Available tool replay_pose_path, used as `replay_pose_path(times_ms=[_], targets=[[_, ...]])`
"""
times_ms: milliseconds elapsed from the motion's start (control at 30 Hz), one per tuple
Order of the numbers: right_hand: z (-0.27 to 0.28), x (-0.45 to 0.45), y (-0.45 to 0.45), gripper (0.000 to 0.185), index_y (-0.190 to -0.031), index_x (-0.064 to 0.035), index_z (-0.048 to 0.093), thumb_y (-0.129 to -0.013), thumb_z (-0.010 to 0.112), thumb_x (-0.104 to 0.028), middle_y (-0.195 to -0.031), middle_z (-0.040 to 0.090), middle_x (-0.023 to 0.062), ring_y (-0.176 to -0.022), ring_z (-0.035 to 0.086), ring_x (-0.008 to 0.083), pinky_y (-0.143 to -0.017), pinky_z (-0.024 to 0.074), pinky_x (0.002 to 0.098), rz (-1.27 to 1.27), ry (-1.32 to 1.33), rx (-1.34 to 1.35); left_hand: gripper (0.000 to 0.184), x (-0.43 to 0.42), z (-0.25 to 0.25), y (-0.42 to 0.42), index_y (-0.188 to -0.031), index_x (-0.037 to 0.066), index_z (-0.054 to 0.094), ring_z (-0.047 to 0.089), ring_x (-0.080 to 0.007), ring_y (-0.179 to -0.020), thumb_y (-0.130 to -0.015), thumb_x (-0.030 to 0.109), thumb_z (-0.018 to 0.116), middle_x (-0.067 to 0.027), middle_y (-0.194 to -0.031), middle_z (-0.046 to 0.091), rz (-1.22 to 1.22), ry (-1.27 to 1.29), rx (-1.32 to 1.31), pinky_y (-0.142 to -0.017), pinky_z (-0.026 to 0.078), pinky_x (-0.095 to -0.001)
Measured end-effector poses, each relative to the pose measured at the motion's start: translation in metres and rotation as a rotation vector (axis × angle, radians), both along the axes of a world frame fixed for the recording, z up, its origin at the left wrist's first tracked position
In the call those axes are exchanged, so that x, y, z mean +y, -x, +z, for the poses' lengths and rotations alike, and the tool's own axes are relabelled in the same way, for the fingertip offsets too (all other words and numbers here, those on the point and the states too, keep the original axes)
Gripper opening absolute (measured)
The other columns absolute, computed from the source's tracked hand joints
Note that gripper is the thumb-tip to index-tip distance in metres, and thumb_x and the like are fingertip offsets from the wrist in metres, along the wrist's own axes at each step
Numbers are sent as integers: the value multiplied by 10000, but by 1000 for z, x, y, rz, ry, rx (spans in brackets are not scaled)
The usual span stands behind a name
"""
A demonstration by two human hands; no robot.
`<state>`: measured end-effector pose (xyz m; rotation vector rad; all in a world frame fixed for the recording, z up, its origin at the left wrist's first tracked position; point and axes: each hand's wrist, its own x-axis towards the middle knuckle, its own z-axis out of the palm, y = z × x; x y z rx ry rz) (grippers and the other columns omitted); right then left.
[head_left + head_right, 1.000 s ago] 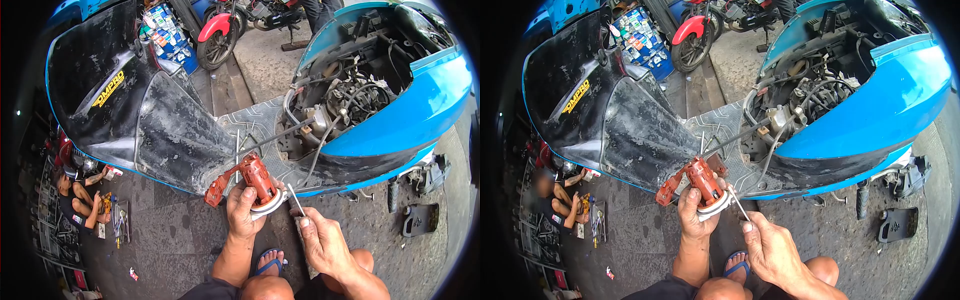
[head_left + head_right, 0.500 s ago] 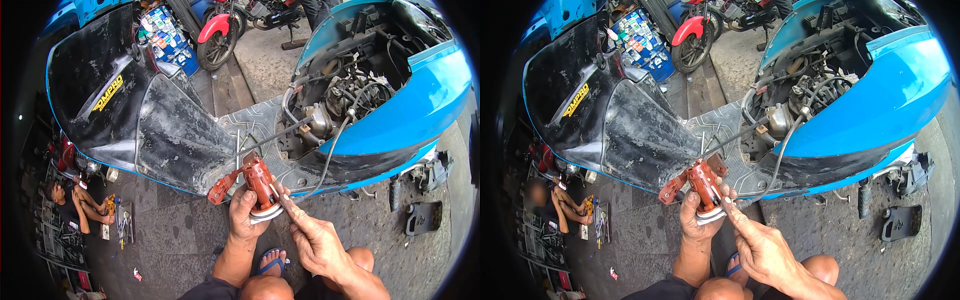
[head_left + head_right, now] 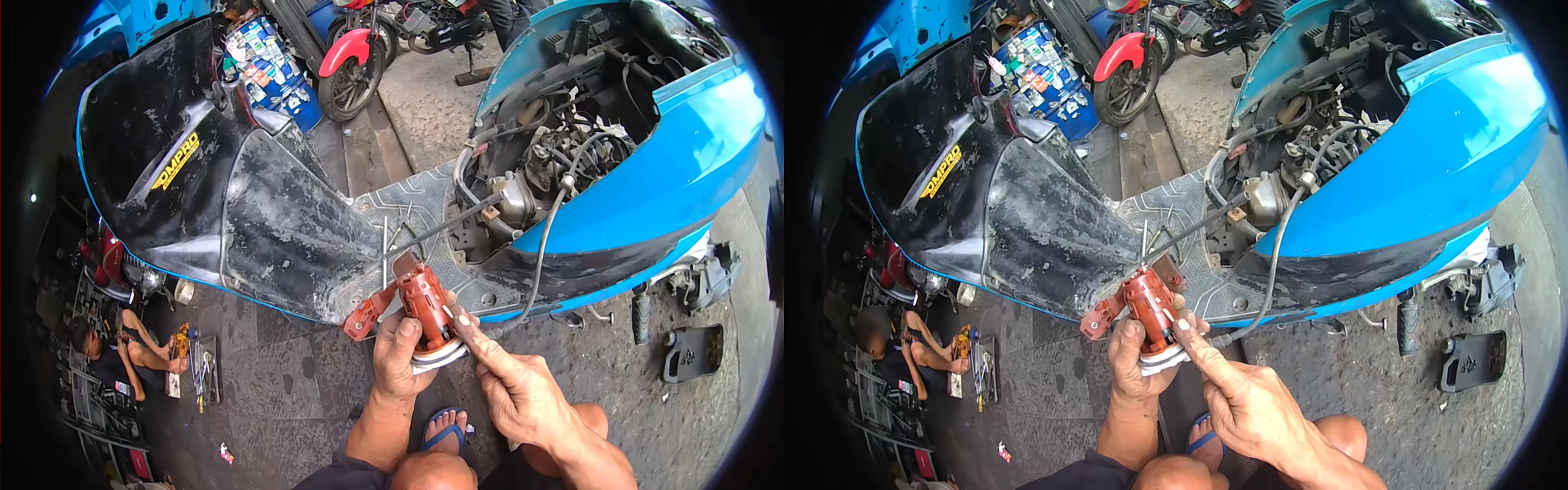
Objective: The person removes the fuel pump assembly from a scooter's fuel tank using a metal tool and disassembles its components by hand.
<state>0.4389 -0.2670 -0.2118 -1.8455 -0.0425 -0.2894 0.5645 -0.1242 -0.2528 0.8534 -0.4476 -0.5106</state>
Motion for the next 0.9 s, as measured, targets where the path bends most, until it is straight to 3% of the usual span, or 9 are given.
replay_pose_path(times_ms=[433, 533, 600, 733, 800, 833, 900], targets=[[4, -4, -2, 614, -1530, -113, 432, -935, 488, 25, -938, 689, 248, -683, 705, 379, -614, 552, 395, 26, -133, 65, 613, 1, -9, -4, -1347, -92, 495, 686, -386, -996, -1009, 415, 563, -229, -1095, 673, 100, -98, -152, -899, 570, -528], [-1, -2, -5, 610, -1529, -110, 434, -937, 495, 19, -1036, 689, 261, -712, 714, 383, -633, 560, 395, -13, -133, -88, 614, 0, -9, -6, -1352, -97, 489, 691, -392, -1003, -1016, 413, 552, -240, -1146, 666, 86, -93, -185, -895, 578, -536], [2, -2, -2, 619, -1527, -107, 436, -925, 497, 26, -1113, 675, 269, -737, 716, 390, -651, 565, 396, -22, -67, -24, 644, 0, -6, -4, -1396, -99, 472, 679, -244, -1064, -1002, 394, 599, -200, -1244, 646, 36, -54, -133, -959, 540, -362], [14, -4, -1, 647, -1526, -102, 439, -898, 498, 42, -1127, 674, 267, -749, 722, 385, -677, 569, 401, -15, -84, 46, 655, -1, -1, -1, -1391, -101, 477, 678, -224, -1043, -1000, 409, 603, -188, -1218, 656, 69, -62, -121, -935, 542, -340], [22, -10, -2, 565, -1491, -90, 498, -938, 510, 28, -1121, 710, 252, -955, 742, 357, -804, 554, 325, -3, -148, 135, 665, 2, -4, -5, -1389, -99, 482, 677, -211, -1034, -999, 424, 608, -180, -1217, 656, 71, -109, -195, -926, 542, -327], [31, -16, -3, 565, -1491, -90, 498, -938, 510, 28, -1121, 710, 252, -955, 742, 357, -804, 554, 325, -4, -150, 136, 665, 2, -4, -5, -1389, -99, 482, 677, -211, -1034, -999, 424, 608, -180, -1217, 656, 70, -112, -194, -926, 542, -327], [48, -28, -3, 563, -1490, -102, 503, -939, 516, 14, -1158, 703, 243, -1001, 733, 359, -841, 554, 345, 108, -83, 405, 687, 2, -2, -3, -1382, -102, 485, 677, -203, -1030, -988, 443, 625, -173, -1215, 657, 120, -144, -206, -907, 549, -318]])
